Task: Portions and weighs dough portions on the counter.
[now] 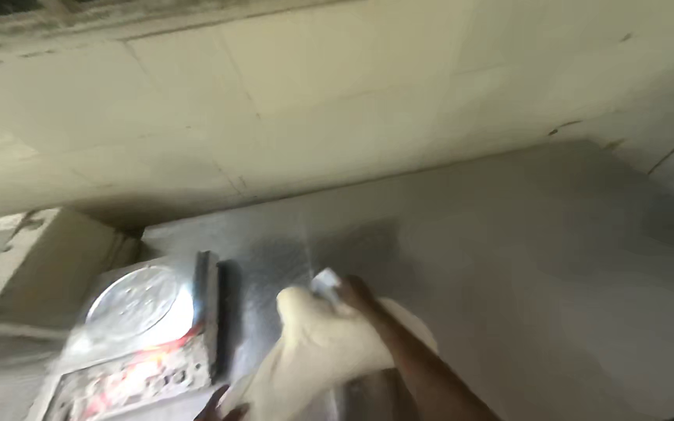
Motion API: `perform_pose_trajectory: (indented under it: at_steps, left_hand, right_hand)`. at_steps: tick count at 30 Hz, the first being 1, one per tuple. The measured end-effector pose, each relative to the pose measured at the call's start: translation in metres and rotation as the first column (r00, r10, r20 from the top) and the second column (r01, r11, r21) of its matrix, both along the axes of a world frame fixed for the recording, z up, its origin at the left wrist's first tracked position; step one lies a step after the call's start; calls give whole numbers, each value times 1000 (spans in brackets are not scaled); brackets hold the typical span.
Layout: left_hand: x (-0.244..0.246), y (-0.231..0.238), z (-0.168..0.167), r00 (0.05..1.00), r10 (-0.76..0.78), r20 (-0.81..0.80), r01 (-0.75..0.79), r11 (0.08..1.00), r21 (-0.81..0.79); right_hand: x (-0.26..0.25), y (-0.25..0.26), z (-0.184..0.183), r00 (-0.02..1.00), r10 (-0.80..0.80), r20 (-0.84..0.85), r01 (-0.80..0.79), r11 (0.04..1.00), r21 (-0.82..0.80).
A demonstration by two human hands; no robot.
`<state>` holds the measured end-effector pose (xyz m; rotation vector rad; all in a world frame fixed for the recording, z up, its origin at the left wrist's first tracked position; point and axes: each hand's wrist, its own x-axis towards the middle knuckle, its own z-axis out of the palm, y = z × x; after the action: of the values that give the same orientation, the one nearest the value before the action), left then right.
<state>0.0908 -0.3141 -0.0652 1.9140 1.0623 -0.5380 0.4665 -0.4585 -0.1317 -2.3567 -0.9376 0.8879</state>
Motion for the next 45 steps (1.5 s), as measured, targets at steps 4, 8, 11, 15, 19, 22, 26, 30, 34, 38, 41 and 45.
perform_pose_trajectory:
  at_steps: [4,8,11,15,19,22,26,30,34,38,41,45]
  left_hand:
    - [19,0,-43,958,-287,6,277,930,242]
    - [31,20,-71,917,-379,127,374,925,59]
    - [-29,11,-82,913,-347,215,366,929,-51]
    - [-114,5,-88,956,-171,240,191,980,-63]
    - [-103,-1,-78,972,-157,177,119,970,211]
    - [-93,-8,-85,977,5,215,-38,988,148]
    - [-77,0,-74,722,606,334,-444,776,-448]
    - [-58,61,23,461,741,489,-455,670,-587]
    - [-26,160,67,449,516,729,-573,792,-208]
    - [-37,247,51,777,441,449,-588,763,269]
    - [-50,185,22,653,427,626,-660,726,192]
    - [-67,-5,-85,915,159,372,-82,973,-214]
  right_hand:
    - [-30,16,82,948,-225,227,199,971,131]
    - [-153,20,115,920,-92,380,25,984,178]
    - [-270,30,14,970,107,217,-83,990,-117]
    - [-311,50,-3,985,172,3,-167,962,-216]
    - [-306,31,53,965,-40,258,52,998,-39]
    - [-309,-3,43,967,-168,191,193,973,-124]
    - [-384,0,-29,933,-341,-113,355,920,162]
    - [-354,45,30,944,-264,-199,322,872,369]
    - [-287,32,85,985,52,166,-92,966,241]
    - [-236,-29,27,835,477,273,-452,879,-154]
    - [-244,-44,3,891,424,163,-386,895,-222]
    - [-268,-28,12,951,272,148,-226,937,-267]
